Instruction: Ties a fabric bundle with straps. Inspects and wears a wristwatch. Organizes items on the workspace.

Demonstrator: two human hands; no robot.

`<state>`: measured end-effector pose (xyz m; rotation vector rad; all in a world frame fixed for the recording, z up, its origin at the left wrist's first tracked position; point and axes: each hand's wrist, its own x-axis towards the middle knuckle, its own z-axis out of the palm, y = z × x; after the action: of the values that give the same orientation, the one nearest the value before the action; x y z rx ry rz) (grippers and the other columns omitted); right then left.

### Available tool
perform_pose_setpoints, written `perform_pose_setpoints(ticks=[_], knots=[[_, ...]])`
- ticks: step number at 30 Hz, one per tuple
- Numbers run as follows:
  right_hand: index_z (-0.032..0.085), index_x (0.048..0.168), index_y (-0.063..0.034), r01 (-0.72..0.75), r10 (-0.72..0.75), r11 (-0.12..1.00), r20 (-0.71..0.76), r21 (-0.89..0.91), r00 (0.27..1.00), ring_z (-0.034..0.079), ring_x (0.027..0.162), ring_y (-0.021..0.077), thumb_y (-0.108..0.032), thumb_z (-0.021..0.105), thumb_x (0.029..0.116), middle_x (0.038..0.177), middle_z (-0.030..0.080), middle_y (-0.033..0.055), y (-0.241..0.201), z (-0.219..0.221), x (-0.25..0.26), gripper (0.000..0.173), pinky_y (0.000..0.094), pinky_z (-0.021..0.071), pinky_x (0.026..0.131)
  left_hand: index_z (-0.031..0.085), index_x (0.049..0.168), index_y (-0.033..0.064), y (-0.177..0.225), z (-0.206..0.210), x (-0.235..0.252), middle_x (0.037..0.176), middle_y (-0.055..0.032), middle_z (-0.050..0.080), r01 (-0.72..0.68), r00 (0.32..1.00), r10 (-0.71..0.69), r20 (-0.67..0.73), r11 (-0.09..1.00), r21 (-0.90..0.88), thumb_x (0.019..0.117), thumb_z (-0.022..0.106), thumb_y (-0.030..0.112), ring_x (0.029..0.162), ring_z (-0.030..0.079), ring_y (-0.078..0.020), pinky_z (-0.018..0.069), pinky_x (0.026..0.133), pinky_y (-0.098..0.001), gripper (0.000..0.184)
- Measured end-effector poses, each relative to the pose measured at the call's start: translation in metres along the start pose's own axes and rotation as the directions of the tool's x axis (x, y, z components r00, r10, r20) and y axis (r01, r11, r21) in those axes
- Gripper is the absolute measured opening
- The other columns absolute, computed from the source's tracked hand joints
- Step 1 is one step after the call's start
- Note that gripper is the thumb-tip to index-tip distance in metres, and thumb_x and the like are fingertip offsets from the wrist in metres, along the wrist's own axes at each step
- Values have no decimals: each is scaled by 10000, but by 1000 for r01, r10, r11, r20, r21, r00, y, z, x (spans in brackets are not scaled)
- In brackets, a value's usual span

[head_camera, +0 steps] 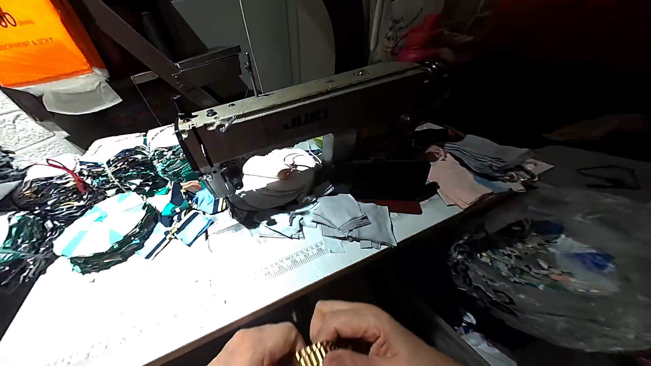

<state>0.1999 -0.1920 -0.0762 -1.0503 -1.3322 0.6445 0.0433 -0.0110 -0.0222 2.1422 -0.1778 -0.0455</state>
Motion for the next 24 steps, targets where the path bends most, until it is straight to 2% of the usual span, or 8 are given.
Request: perform_pose_setpoints(ticks=[3,6,10,12,15,18,20,24], knots=[[689,995,-19,11,-10,1000,-82,14,997,624,944,40,-225,635,1028,1059,643,41,-5,-4,-3,215,177,549,789,669,1023,18,-19,10,5,952,-67,637,-137,980,130,-151,990,-39,897,791,268,868,624,-66,554,749,-223,305],[695,1015,-72,-62,70,996,-115,69,991,627,831,11,-269,616,1039,1039,647,6,-8,-2,-9,213,152,553,690,686,1029,67,-27,19,6,1033,-11,652,-216,953,183,-241,969,-117,897,779,322,1019,596,-51,511,879,-218,302],[707,1026,-106,-60,76,983,-86,174,993,630,821,19,-285,609,1042,1027,655,0,-7,-3,-13,205,157,551,687,656,1079,8,-19,24,-2,1020,-15,670,-219,962,148,-228,919,-329,896,775,190,990,639,-32,553,872,-215,285],[699,1017,-111,-34,41,980,-32,194,999,637,871,24,-284,614,1040,1028,653,-6,-7,-5,-15,194,157,551,726,640,1088,-23,-16,26,-5,1022,-28,686,-259,957,188,-220,896,-361,903,769,146,997,643,-29,540,924,-234,281],[694,1020,-113,-6,-6,977,56,211,998,638,936,34,-285,623,1033,1026,651,-11,-6,-12,-16,187,170,547,786,641,1077,-46,-12,27,-9,999,-55,706,-315,943,260,-207,897,-310,911,766,147,1034,645,-48,426,1129,-345,284],[685,976,-125,-3,-21,971,97,238,995,619,952,31,-302,624,1026,1003,641,-23,-5,-15,-18,194,167,516,801,646,1025,-52,-9,29,-14,936,-67,714,-328,939,286,-191,912,-248,916,759,148,1002,667,-63,348,1202,-413,254],[684,956,-131,-12,-14,964,98,265,995,620,949,40,-317,619,1025,991,643,-25,-4,-14,-19,209,183,514,806,661,977,-43,-7,31,-16,903,-61,716,-315,943,274,-189,917,-244,916,764,152,980,679,-66,346,1208,-434,230],[697,958,-138,-50,23,930,79,364,997,621,940,48,-302,607,1028,991,646,-26,-3,-9,-19,200,200,517,813,678,942,-44,-9,35,-19,895,-48,722,-282,956,233,-177,898,-339,918,762,145,968,682,-55,430,1152,-390,208]])
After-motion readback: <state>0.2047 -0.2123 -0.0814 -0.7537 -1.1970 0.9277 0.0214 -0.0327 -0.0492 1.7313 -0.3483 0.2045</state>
